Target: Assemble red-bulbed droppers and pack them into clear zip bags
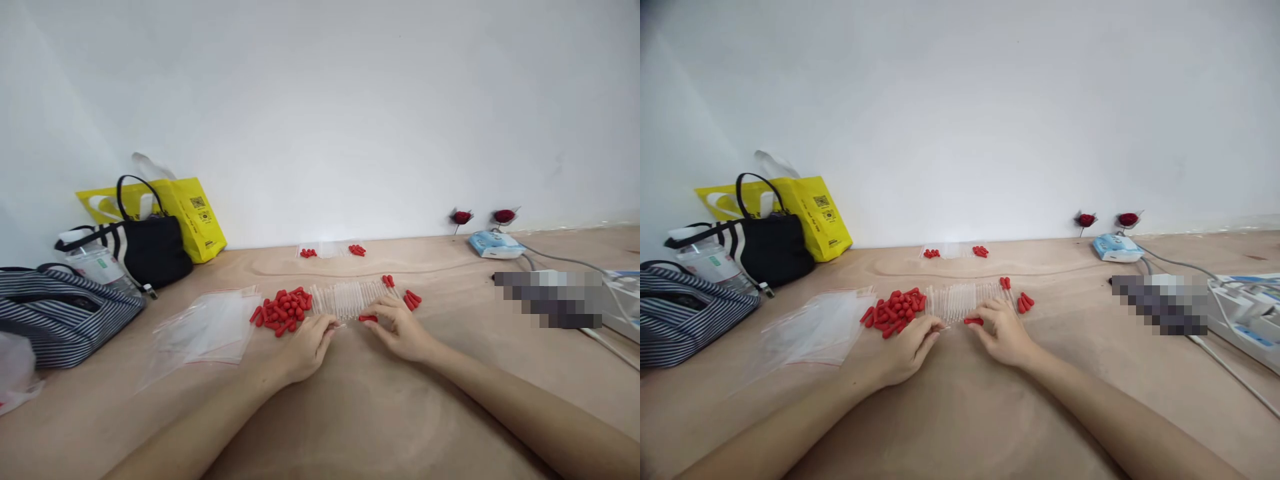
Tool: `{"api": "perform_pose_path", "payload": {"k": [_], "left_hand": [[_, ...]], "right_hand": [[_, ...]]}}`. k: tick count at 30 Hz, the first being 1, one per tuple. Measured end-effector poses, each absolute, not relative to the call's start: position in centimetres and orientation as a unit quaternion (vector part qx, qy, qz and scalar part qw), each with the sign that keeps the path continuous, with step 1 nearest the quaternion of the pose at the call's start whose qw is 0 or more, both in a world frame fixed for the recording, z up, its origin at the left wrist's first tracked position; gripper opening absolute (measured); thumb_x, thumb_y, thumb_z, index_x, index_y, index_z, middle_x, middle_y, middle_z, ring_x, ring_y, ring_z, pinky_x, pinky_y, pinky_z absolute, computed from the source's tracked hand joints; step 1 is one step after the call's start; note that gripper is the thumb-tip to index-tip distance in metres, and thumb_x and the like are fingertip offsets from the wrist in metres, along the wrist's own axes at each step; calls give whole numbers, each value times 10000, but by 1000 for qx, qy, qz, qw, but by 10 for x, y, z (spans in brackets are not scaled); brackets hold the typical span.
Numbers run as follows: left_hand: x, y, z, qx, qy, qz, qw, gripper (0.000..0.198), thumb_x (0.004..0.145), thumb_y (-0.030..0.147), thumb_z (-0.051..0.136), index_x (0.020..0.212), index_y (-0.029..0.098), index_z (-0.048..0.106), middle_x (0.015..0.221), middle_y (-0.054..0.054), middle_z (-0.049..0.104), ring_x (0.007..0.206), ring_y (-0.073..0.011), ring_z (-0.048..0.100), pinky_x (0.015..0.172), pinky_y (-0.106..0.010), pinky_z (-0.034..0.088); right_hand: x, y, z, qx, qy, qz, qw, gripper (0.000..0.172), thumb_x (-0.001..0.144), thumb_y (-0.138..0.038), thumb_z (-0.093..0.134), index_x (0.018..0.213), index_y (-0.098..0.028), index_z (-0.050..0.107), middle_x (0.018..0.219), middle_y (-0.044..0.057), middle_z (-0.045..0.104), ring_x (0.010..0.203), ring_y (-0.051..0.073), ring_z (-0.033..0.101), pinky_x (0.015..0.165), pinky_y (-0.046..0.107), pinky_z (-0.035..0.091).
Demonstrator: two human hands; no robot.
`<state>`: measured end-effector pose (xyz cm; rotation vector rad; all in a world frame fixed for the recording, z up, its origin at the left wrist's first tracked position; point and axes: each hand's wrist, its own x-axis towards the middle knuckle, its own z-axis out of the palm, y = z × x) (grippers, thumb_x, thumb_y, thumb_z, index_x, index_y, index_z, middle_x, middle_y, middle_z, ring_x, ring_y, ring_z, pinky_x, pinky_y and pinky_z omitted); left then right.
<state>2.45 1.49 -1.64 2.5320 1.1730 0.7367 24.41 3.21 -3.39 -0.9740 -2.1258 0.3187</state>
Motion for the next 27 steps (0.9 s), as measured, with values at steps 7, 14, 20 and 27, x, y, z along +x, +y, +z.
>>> {"api": "perform_pose_path", "payload": {"k": [7,14,20,27], "left_hand": [[24,21,-32,877,361,308,76,152,850,184,421,913,188,559,840,-25,661,776,-162,569,779,-323,371],[24,22,-33,882,346,313,67,168,857,195,417,894,191,581,835,-20,680,746,-151,572,775,-321,348],[24,23,-34,886,333,315,65,182,864,197,423,893,200,603,822,-20,686,741,-141,595,800,-330,337],[24,24,-36,899,301,316,41,207,880,206,416,879,207,623,715,6,667,680,-117,580,762,-309,323]], "right_hand": [[236,25,-38,-412,-846,101,323,99,794,-279,548,853,-246,621,786,11,621,782,165,529,726,330,327],[233,23,-39,-406,-852,121,309,88,788,-261,559,857,-245,611,774,-1,616,758,154,509,708,317,293],[230,21,-38,-405,-850,130,311,57,806,-235,527,795,-216,579,740,-3,606,747,151,503,694,307,288],[230,22,-43,-391,-856,129,312,82,810,-278,539,807,-214,590,738,-1,631,742,152,510,706,315,268]]}}
